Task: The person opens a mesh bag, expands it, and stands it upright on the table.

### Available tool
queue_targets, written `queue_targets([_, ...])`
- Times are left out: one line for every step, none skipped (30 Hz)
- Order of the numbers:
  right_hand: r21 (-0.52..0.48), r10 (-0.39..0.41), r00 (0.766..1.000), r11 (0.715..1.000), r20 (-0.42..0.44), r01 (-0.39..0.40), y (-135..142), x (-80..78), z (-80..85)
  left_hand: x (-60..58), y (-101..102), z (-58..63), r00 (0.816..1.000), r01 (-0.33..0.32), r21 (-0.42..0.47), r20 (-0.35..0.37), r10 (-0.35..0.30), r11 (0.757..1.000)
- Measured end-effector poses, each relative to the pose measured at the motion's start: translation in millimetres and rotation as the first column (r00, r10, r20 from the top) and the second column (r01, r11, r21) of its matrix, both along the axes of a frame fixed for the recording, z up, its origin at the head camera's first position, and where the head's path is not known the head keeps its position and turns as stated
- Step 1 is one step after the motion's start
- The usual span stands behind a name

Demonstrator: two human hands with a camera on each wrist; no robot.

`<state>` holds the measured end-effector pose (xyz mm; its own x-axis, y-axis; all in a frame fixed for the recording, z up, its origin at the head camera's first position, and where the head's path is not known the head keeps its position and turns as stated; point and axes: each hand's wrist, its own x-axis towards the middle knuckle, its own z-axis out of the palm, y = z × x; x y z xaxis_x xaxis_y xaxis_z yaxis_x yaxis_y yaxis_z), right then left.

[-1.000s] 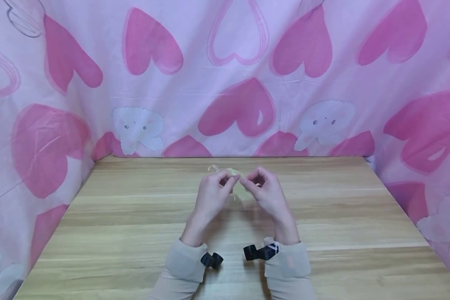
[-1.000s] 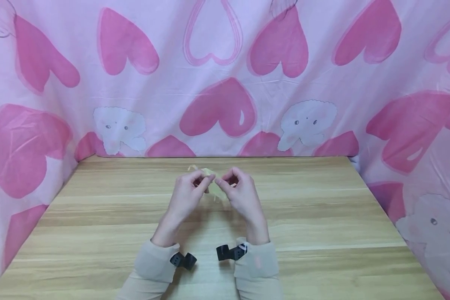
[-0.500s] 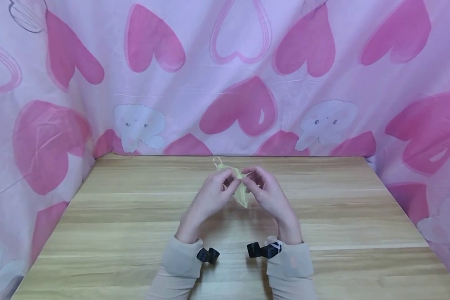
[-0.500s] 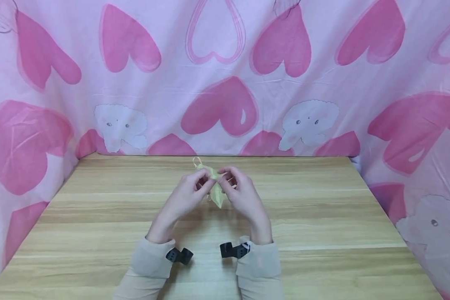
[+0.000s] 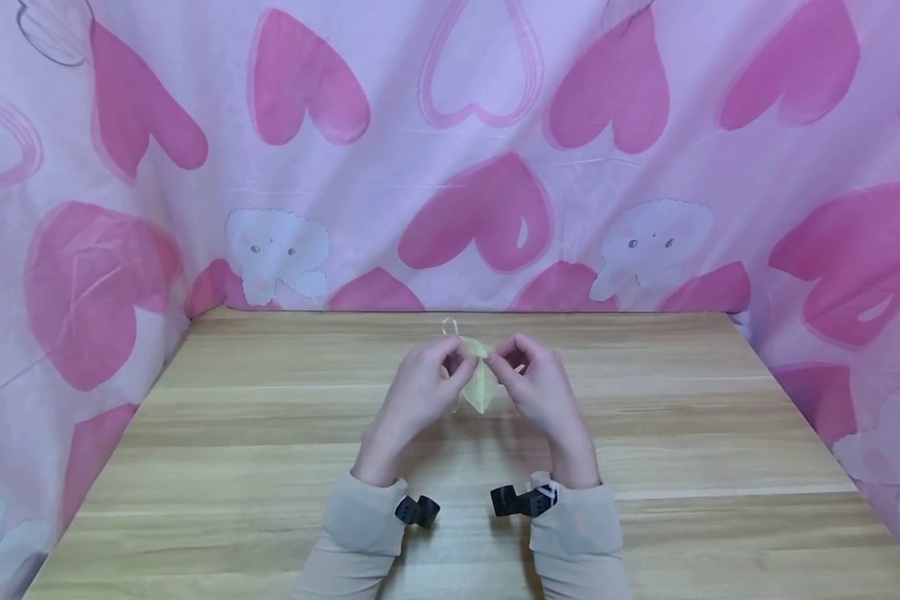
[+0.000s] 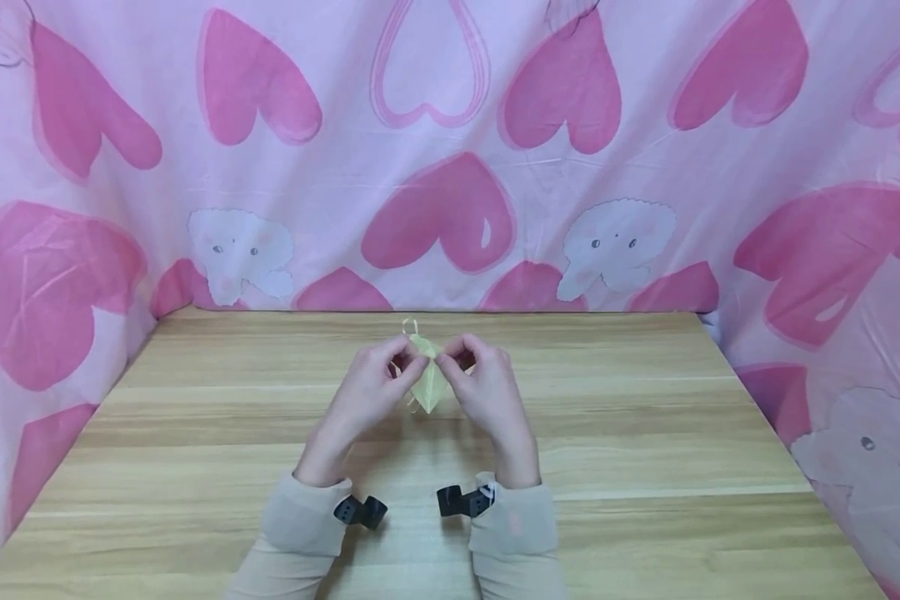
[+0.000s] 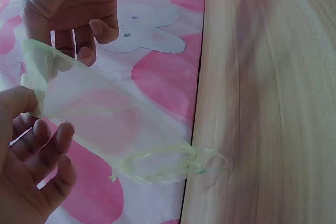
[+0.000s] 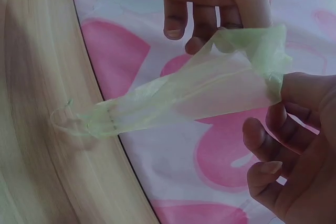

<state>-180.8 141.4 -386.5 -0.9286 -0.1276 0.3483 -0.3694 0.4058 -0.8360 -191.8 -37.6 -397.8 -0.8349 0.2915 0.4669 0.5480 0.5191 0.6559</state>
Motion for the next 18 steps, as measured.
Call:
queue_targets([-0.006, -0.005, 1.000, 1.000, 0.000, 0.005, -0.2, 0.0, 0.1, -0.1, 0.0, -0.1, 1.000, -0.005, 0.009, -0.009, 0.005, 1.000])
queue_targets([-0.008, -0.009, 1.000, 1.000, 0.003, 0.009, -0.6, 0.1, 0.7, -0.5, 0.0, -0.3, 1.000, -0.009, 0.018, -0.014, 0.009, 1.000])
queue_targets([-0.009, -0.012, 1.000, 1.000, 0.008, 0.012, -1.0, 0.3, 1.6, -0.6, -0.1, -0.3, 1.000, -0.010, 0.027, -0.014, 0.010, 1.000])
queue_targets([-0.012, -0.015, 1.000, 1.000, 0.013, 0.015, -1.4, 0.8, 2.6, -0.5, 0.1, 0.0, 1.000, -0.009, 0.034, -0.011, 0.010, 0.999])
queue_targets([-0.013, -0.015, 1.000, 1.000, 0.020, 0.015, -1.9, 1.4, 3.4, -0.6, 0.3, -0.1, 1.000, -0.006, 0.040, -0.007, 0.007, 0.999])
queue_targets([-0.014, -0.015, 1.000, 1.000, 0.027, 0.015, -2.4, 2.0, 4.8, -0.6, 0.3, 0.1, 1.000, -0.002, 0.043, 0.003, 0.002, 0.999])
queue_targets([-0.015, -0.013, 0.999, 1.000, 0.032, 0.014, -2.7, 2.3, 5.6, -0.5, 0.3, 0.2, 1.000, 0.006, 0.048, 0.015, -0.007, 0.999])
queue_targets([-0.013, -0.012, 0.999, 1.000, 0.037, 0.012, -2.9, 2.7, 6.4, -0.5, 0.2, 0.4, 0.999, 0.015, 0.050, 0.029, -0.016, 0.999])
queue_targets([-0.013, -0.007, 0.999, 1.000, 0.040, 0.007, -2.8, 2.8, 6.4, -0.2, 0.2, 0.6, 0.999, 0.022, 0.049, 0.045, -0.024, 0.999])
queue_targets([-0.014, 0.000, 0.999, 1.000, 0.040, 0.000, -2.4, 2.5, 5.8, 0.2, 0.2, 0.6, 0.998, 0.030, 0.046, 0.058, -0.032, 0.999])
queue_targets([-0.014, 0.009, 0.999, 1.000, 0.042, -0.009, -1.7, 2.1, 4.9, 0.4, 0.3, 0.6, 0.997, 0.035, 0.040, 0.065, -0.037, 0.999])
queue_targets([-0.012, 0.018, 0.999, 1.000, 0.042, -0.017, -1.0, 1.6, 4.0, 0.8, 0.4, 0.7, 0.997, 0.038, 0.034, 0.067, -0.040, 0.999])
queue_targets([-0.011, 0.027, 0.999, 1.000, 0.044, -0.027, -0.2, 0.9, 2.8, 1.0, 0.7, 0.5, 0.997, 0.043, 0.028, 0.062, -0.045, 0.999])
queue_targets([-0.008, 0.036, 0.998, 0.999, 0.045, -0.036, 0.3, 0.5, 2.1, 1.1, 1.0, 0.2, 0.998, 0.044, 0.021, 0.053, -0.045, 0.999])
queue_targets([-0.004, 0.044, 0.998, 0.999, 0.048, -0.044, 0.7, 0.1, 1.4, 1.0, 1.4, -0.2, 0.998, 0.043, 0.017, 0.038, -0.043, 0.999])
queue_targets([-0.003, 0.051, 0.997, 0.999, 0.050, -0.051, 1.0, -0.2, 0.7, 0.9, 1.8, -0.3, 0.999, 0.041, 0.014, 0.019, -0.041, 0.999])
queue_targets([-0.002, 0.056, 0.997, 0.998, 0.051, -0.056, 1.1, -0.5, 0.1, 0.9, 2.0, -0.3, 0.999, 0.037, 0.013, -0.003, -0.037, 0.999])
queue_targets([-0.002, 0.058, 0.997, 0.998, 0.051, -0.058, 1.2, -0.6, -0.2, 0.7, 2.3, -0.3, 0.999, 0.033, 0.015, -0.022, -0.032, 0.999])
